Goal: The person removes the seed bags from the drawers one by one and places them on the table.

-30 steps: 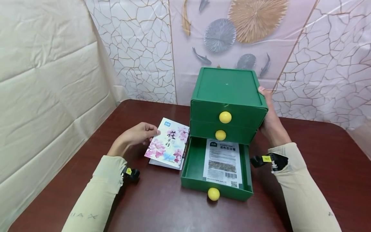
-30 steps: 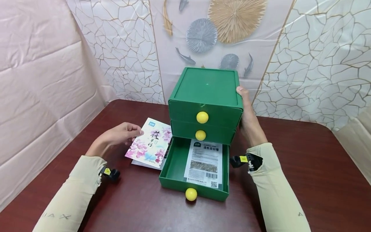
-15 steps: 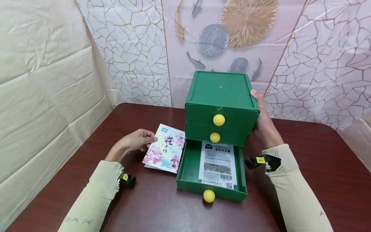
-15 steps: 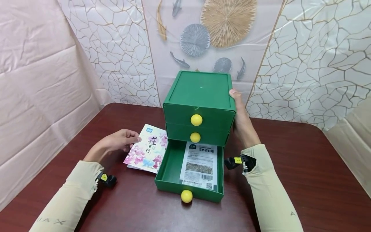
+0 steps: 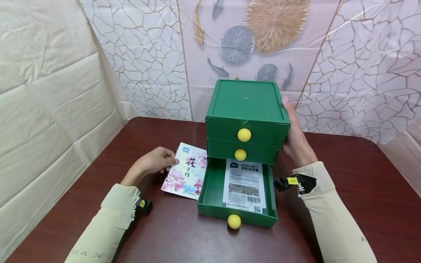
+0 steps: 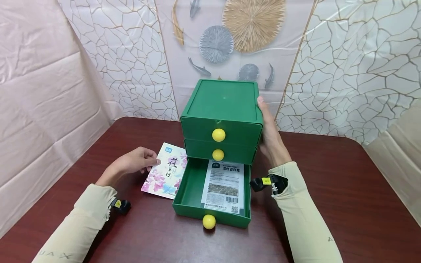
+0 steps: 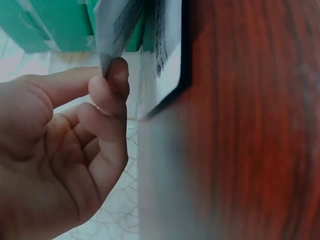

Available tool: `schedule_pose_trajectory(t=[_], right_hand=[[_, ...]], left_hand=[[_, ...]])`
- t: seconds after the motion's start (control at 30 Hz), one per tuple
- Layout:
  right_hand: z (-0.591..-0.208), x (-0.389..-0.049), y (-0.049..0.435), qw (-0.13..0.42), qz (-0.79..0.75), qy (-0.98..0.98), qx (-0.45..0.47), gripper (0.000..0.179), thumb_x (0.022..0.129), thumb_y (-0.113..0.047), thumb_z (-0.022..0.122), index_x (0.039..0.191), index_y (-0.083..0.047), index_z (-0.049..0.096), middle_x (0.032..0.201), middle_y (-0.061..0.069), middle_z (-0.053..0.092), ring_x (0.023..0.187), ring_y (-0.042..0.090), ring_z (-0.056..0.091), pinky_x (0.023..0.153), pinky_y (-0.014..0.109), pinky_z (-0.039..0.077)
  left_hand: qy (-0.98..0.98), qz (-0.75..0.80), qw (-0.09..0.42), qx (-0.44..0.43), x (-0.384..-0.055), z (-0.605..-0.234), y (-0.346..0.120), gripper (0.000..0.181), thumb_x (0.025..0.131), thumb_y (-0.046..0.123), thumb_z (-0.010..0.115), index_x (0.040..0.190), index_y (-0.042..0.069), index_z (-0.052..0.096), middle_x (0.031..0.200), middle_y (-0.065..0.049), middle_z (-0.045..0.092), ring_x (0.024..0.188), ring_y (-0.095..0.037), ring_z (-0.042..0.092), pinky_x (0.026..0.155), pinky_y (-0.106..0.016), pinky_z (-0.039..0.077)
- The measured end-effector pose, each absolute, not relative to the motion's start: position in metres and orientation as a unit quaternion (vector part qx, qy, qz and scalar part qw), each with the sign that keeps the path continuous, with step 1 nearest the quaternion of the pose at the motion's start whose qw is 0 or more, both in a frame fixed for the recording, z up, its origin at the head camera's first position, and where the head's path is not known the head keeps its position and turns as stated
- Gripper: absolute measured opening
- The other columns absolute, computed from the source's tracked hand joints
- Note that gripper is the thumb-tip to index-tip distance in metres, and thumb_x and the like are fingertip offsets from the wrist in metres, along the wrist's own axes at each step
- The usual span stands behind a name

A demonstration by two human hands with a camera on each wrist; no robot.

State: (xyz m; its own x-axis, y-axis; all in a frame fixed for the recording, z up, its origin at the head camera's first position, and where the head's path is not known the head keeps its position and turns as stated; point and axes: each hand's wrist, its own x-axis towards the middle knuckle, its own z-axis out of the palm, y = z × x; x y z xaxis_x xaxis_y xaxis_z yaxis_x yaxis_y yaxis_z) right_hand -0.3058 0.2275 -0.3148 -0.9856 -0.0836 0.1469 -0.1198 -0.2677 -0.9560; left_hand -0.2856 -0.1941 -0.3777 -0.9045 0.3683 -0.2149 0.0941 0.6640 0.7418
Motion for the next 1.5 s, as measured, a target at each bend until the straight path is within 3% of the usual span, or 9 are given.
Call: schedule_pose_trajectory(t=[0.07, 0.13, 0.27, 0.4, 0.73, 1.07, 1.5], right_hand=[[-0.293, -0.273, 0.209, 0.017, 0.800, -0.594, 0.085, 0.040, 0.109, -0.056, 0.045, 0.133, -0.026, 0.057, 0.115, -0.009, 0.057, 0.103, 0.004, 0.057, 0.088, 0.021, 0.046], [-0.292, -0.269, 0.208, 0.008, 0.810, -0.578, 0.097, 0.043, 0.106, -0.059, 0.051, 0.129, -0.023, 0.058, 0.108, -0.007, 0.058, 0.097, 0.004, 0.058, 0.085, 0.020, 0.047], [-0.306, -0.284, 0.216, 0.016, 0.790, -0.607, 0.085, 0.065, 0.101, -0.067, 0.052, 0.151, -0.026, 0.048, 0.136, -0.001, 0.050, 0.115, 0.010, 0.051, 0.095, 0.026, 0.044], [-0.315, -0.296, 0.221, 0.006, 0.780, -0.622, 0.072, 0.080, 0.098, -0.067, 0.054, 0.166, -0.033, 0.029, 0.161, 0.005, 0.028, 0.132, 0.018, 0.037, 0.107, 0.036, 0.033], [-0.312, -0.296, 0.218, 0.019, 0.774, -0.629, 0.069, 0.083, 0.097, -0.066, 0.055, 0.166, -0.027, 0.031, 0.151, 0.003, 0.037, 0.124, 0.016, 0.044, 0.103, 0.035, 0.037], [-0.314, -0.296, 0.220, 0.026, 0.756, -0.651, 0.060, 0.082, 0.098, -0.069, 0.049, 0.168, -0.033, 0.025, 0.164, 0.009, 0.023, 0.132, 0.020, 0.036, 0.107, 0.039, 0.031], [-0.314, -0.297, 0.222, 0.029, 0.751, -0.657, 0.060, 0.081, 0.097, -0.069, 0.050, 0.167, -0.034, 0.028, 0.164, 0.010, 0.023, 0.131, 0.021, 0.037, 0.106, 0.042, 0.031]], left_hand=[[0.907, 0.367, 0.167, 0.123, -0.284, -0.376, -0.192, 0.032, 0.104, 0.019, 0.067, 0.074, 0.008, 0.060, 0.065, -0.003, 0.056, 0.059, -0.014, 0.051, 0.058, -0.028, 0.046], [0.915, 0.352, 0.163, 0.114, -0.282, -0.375, -0.189, 0.030, 0.103, 0.019, 0.068, 0.076, 0.008, 0.063, 0.065, -0.003, 0.058, 0.059, -0.014, 0.054, 0.059, -0.028, 0.049], [0.918, 0.349, 0.163, 0.096, -0.280, -0.375, -0.185, 0.026, 0.102, 0.019, 0.069, 0.080, 0.005, 0.067, 0.064, -0.004, 0.060, 0.057, -0.013, 0.057, 0.059, -0.028, 0.054], [0.915, 0.357, 0.169, 0.078, -0.279, -0.376, -0.180, 0.021, 0.102, 0.018, 0.071, 0.088, 0.002, 0.071, 0.069, -0.006, 0.063, 0.060, -0.013, 0.061, 0.061, -0.030, 0.059], [0.913, 0.372, 0.162, 0.050, -0.277, -0.374, -0.172, 0.021, 0.096, 0.015, 0.078, 0.106, -0.001, 0.069, 0.070, -0.005, 0.060, 0.058, -0.013, 0.061, 0.059, -0.028, 0.058], [0.921, 0.351, 0.162, 0.043, -0.279, -0.371, -0.172, 0.035, 0.095, 0.015, 0.079, 0.123, -0.004, 0.067, 0.094, -0.012, 0.068, 0.075, -0.017, 0.067, 0.064, -0.030, 0.062], [0.941, 0.310, 0.135, 0.017, -0.276, -0.367, -0.173, 0.034, 0.093, 0.017, 0.081, 0.119, -0.002, 0.070, 0.097, -0.015, 0.070, 0.068, -0.016, 0.071, 0.062, -0.030, 0.062]])
